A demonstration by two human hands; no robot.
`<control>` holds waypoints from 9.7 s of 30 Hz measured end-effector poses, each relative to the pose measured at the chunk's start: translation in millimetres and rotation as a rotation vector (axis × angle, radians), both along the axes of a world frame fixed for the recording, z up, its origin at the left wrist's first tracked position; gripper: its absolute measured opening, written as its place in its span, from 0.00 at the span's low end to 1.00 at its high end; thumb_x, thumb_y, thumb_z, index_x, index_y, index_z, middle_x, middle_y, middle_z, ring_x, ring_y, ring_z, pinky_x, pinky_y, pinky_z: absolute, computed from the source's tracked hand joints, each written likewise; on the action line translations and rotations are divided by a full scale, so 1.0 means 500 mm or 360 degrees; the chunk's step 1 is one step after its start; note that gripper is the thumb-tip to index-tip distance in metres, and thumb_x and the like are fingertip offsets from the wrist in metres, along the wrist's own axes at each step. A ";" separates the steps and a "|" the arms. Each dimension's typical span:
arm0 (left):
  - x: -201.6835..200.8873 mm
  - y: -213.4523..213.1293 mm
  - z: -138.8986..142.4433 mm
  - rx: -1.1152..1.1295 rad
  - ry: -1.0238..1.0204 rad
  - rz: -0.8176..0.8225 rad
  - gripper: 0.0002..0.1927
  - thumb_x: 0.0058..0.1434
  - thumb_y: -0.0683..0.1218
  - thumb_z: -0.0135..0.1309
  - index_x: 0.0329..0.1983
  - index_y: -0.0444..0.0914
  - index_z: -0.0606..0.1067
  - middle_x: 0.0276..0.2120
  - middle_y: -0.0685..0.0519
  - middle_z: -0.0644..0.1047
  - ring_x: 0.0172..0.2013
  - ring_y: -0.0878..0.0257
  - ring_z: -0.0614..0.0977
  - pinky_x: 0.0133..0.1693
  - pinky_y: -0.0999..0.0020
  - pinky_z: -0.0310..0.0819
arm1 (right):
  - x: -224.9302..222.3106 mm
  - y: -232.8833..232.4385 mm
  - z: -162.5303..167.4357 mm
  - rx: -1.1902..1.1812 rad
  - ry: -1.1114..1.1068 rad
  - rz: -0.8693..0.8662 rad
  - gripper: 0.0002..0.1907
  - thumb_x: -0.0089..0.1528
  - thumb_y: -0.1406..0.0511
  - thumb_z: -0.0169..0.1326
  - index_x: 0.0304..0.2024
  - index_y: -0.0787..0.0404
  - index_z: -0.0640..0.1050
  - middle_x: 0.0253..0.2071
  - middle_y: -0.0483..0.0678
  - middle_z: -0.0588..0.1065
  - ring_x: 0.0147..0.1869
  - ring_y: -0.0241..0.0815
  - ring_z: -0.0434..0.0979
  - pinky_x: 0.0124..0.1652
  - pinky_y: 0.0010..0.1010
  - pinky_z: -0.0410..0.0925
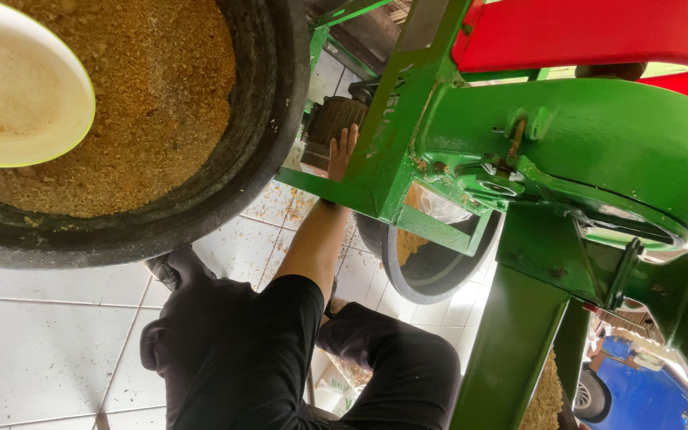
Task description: The person operates a green grinding machine, using a wooden stick to push brown grain-like material from a hopper into the grinding mechanism. The processed material falls into a large black basin below. The person repeatedly scoops and pushes the material to ensure continuous processing.
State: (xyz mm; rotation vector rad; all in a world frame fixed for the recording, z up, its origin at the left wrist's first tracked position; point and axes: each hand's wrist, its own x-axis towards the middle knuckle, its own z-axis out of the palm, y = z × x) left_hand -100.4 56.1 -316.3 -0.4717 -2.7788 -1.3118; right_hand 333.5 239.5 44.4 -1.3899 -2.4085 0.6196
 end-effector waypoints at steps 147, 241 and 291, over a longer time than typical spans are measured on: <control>0.546 -0.213 0.702 -0.0329 0.0783 -0.0406 0.20 0.75 0.51 0.45 0.58 0.30 0.74 0.58 0.36 0.74 0.66 0.32 0.67 0.66 0.41 0.61 | -0.260 -0.093 0.038 0.0321 -0.0918 0.1563 0.07 0.57 0.73 0.53 0.30 0.70 0.82 0.31 0.61 0.80 0.35 0.55 0.85 0.38 0.42 0.78; 0.541 -0.218 0.699 -0.0245 0.0790 -0.0439 0.17 0.69 0.44 0.52 0.57 0.30 0.73 0.58 0.37 0.73 0.67 0.34 0.67 0.67 0.41 0.61 | -0.311 -0.087 -0.015 0.0601 -0.0843 0.1548 0.07 0.56 0.70 0.56 0.35 0.66 0.82 0.33 0.57 0.80 0.37 0.53 0.84 0.38 0.39 0.77; 0.552 -0.215 0.699 0.0797 0.0929 -0.0353 0.08 0.75 0.48 0.52 0.40 0.40 0.75 0.35 0.59 0.80 0.40 0.64 0.79 0.49 0.62 0.72 | -0.381 -0.046 -0.072 0.0429 -0.0780 0.1876 0.08 0.58 0.71 0.53 0.33 0.70 0.82 0.38 0.63 0.80 0.43 0.58 0.83 0.43 0.44 0.75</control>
